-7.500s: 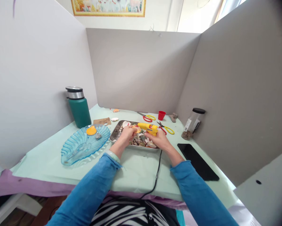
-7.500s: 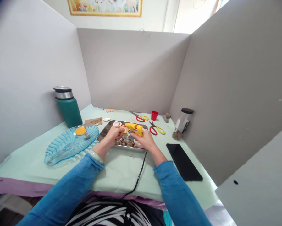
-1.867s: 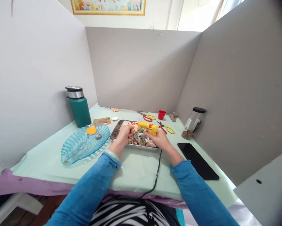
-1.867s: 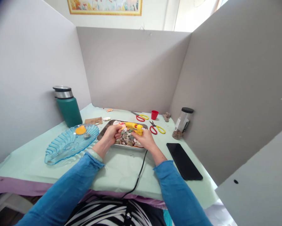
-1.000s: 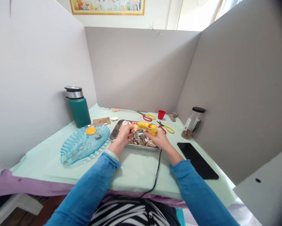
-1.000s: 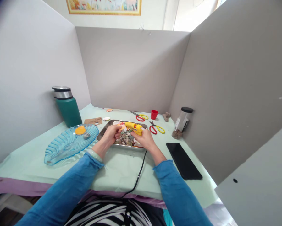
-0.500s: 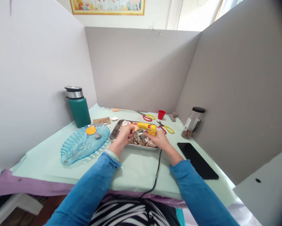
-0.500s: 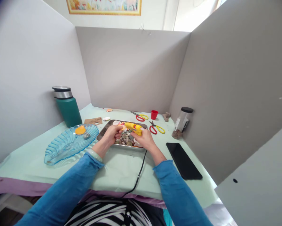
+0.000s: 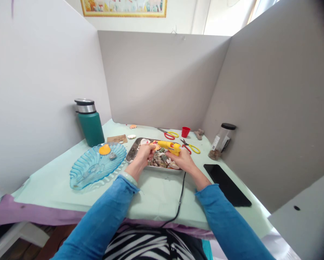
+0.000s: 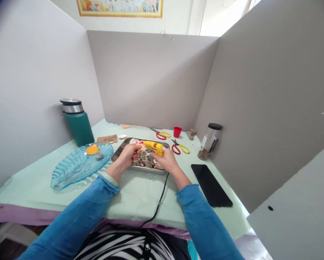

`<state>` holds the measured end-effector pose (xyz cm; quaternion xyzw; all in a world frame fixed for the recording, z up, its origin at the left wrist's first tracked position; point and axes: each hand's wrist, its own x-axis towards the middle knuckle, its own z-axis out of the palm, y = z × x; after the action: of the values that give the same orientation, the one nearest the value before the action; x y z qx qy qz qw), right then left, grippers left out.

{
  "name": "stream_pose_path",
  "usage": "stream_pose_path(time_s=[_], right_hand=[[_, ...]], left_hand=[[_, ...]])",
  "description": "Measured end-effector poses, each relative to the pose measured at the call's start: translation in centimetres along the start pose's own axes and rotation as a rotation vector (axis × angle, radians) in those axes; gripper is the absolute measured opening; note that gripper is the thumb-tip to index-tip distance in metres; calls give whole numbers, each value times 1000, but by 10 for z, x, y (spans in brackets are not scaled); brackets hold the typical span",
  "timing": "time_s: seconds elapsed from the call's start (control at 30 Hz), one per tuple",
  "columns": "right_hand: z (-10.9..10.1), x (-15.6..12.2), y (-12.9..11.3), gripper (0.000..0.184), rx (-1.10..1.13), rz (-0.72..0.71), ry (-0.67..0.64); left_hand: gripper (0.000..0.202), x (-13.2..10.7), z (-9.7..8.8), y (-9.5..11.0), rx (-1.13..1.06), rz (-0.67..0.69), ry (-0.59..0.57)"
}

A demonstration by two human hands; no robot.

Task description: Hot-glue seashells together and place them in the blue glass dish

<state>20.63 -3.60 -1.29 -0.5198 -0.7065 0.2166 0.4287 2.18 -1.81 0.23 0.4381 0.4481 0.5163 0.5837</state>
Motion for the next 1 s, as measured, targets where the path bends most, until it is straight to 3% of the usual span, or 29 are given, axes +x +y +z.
stream_pose_path(time_s=[0.33,0.5,1.0], right_hand=[[-1,-1,-2,37,0,-13,-2],[0,0,-1,37,20,-20,2],[0,0,1,36,8,-29,8]], left_hand=[[18,1,4,-3,168,26,97],[16,-2,5,-1,214,32,42],[15,0,0,-1,5,-30,-34]])
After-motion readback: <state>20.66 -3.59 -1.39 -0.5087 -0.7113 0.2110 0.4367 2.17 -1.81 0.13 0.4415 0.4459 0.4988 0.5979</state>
